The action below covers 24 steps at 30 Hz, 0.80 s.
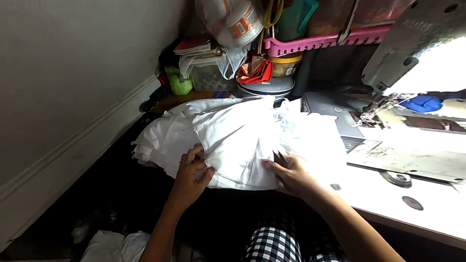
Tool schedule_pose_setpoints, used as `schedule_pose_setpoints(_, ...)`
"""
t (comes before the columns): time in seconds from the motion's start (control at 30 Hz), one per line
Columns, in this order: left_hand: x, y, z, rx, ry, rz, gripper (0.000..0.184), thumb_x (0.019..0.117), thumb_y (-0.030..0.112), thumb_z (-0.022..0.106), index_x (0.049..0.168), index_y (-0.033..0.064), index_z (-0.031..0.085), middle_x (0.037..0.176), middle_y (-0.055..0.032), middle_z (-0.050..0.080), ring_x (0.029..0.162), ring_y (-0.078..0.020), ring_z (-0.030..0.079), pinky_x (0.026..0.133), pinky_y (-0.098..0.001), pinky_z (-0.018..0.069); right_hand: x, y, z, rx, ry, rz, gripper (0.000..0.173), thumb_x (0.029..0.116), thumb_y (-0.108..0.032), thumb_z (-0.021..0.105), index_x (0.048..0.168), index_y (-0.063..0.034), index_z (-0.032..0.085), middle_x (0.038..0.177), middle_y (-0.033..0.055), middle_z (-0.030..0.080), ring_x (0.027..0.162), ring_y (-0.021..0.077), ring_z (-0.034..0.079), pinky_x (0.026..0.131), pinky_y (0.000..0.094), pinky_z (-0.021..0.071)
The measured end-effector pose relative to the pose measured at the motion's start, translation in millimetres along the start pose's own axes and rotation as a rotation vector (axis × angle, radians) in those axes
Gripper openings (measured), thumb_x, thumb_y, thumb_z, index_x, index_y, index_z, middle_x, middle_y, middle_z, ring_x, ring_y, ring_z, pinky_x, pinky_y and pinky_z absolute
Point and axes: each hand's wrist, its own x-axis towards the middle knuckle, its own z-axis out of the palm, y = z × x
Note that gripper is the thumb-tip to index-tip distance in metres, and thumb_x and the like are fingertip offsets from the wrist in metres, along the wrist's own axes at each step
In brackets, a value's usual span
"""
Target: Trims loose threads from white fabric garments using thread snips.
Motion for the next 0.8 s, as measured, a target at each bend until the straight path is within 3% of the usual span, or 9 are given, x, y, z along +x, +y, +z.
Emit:
schedule_pose_setpoints(0.07, 6, 4, -5, -0.052, 0.065, -0.022, 0.021, 0.0950, 0.025, 0.066, 0.090, 0.0076, 0.076, 0.129, -0.0036, 0.065, 0.121, -0.0120, 0.059, 0.100, -0.0344, 0.0513, 3, -23, 5, 0.190, -0.099, 0.027, 0.026, 0.1035, -0.019, 0.061, 0.081, -0.0057, 0.063, 0.054, -0.0005, 0.051, 0.042, 0.0035, 0.043, 0.042, 0.0187, 0.0367)
schedule_pose_setpoints(0.17, 21, 2, -11, -0.146, 0.231, -0.165, 0.016, 0.0999, 0.016, 0.061, 0.099, 0.0058, 0.074, 0.108, -0.0023, 0.070, 0.097, -0.0093, 0.065, 0.084, -0.0309, 0.0554, 20, -48, 12, 0.629, -0.189, -0.075, 0.023, 0.1064, -0.020, 0.054, 0.088, -0.0105, 0.063, 0.051, -0.0053, 0.047, 0.038, -0.0019, 0.034, 0.037, 0.0140, 0.0296)
schedule_pose_setpoints(0.2, 25, -3, -11, -0.134, 0.259, -0.218, 0.016, 0.1018, 0.016, 0.060, 0.099, 0.0058, 0.072, 0.100, -0.0024, 0.068, 0.085, -0.0086, 0.064, 0.075, -0.0290, 0.0551, 29, -53, 15, 0.655, -0.209, -0.107, 0.017, 0.1074, -0.020, 0.051, 0.100, -0.0123, 0.063, 0.060, -0.0052, 0.053, 0.038, -0.0022, 0.033, 0.037, 0.0141, 0.0296)
schedule_pose_setpoints(0.23, 29, -10, -11, -0.103, 0.261, -0.248, 0.015, 0.1022, 0.014, 0.060, 0.098, 0.0040, 0.071, 0.097, -0.0043, 0.066, 0.080, -0.0102, 0.062, 0.072, -0.0301, 0.0537, 38, -54, 16, 0.604, -0.243, -0.136, 0.022, 0.1093, -0.020, 0.046, 0.122, -0.0142, 0.063, 0.084, -0.0036, 0.066, 0.041, -0.0023, 0.034, 0.038, 0.0138, 0.0315)
schedule_pose_setpoints(0.3, 33, -23, -10, -0.015, 0.238, -0.254, 0.015, 0.1006, 0.013, 0.063, 0.093, 0.0019, 0.071, 0.095, -0.0068, 0.066, 0.081, -0.0126, 0.061, 0.074, -0.0333, 0.0530, 58, -50, 21, 0.343, -0.295, -0.175, 0.038, 0.1105, -0.016, 0.039, 0.145, -0.0227, 0.054, 0.120, -0.0056, 0.067, 0.045, -0.0006, 0.034, 0.040, 0.0166, 0.0316)
schedule_pose_setpoints(0.5, 31, -24, -17, -0.118, 0.211, -0.326, 0.022, 0.1054, 0.021, 0.057, 0.101, 0.0051, 0.071, 0.095, -0.0042, 0.066, 0.077, -0.0102, 0.061, 0.069, -0.0285, 0.0519, 78, -25, 31, 0.236, -0.280, -0.237, 0.056, 0.1026, 0.001, 0.044, 0.150, -0.0281, 0.048, 0.133, -0.0071, 0.064, 0.044, 0.0016, 0.034, 0.039, 0.0198, 0.0310)
schedule_pose_setpoints(0.57, 28, -16, -15, -0.066, 0.202, -0.257, 0.021, 0.1052, 0.021, 0.057, 0.101, 0.0054, 0.071, 0.100, -0.0038, 0.066, 0.086, -0.0102, 0.062, 0.075, -0.0300, 0.0531, 76, -21, 32, 0.290, -0.229, -0.289, 0.052, 0.1029, 0.000, 0.046, 0.147, -0.0266, 0.051, 0.131, -0.0070, 0.065, 0.044, 0.0017, 0.033, 0.038, 0.0195, 0.0310)
schedule_pose_setpoints(0.67, 10, 20, 4, 0.102, 0.051, 0.009, 0.021, 0.1004, 0.019, 0.059, 0.099, 0.0060, 0.075, 0.128, -0.0083, 0.067, 0.125, -0.0210, 0.058, 0.103, -0.0429, 0.0499, 69, -24, 30, 0.438, -0.108, -0.364, 0.038, 0.1055, -0.009, 0.045, 0.140, -0.0214, 0.057, 0.119, -0.0052, 0.067, 0.044, -0.0001, 0.035, 0.040, 0.0168, 0.0328)
schedule_pose_setpoints(0.8, -38, 52, 60, 0.124, -0.419, 0.314, 0.022, 0.1018, 0.020, 0.058, 0.096, 0.0090, 0.076, 0.119, -0.0069, 0.073, 0.115, -0.0228, 0.067, 0.106, -0.0496, 0.0472, 52, -35, 28, 0.487, 0.039, -0.404, 0.030, 0.1057, -0.012, 0.048, 0.130, -0.0162, 0.064, 0.100, -0.0039, 0.067, 0.045, -0.0005, 0.036, 0.039, 0.0146, 0.0312)
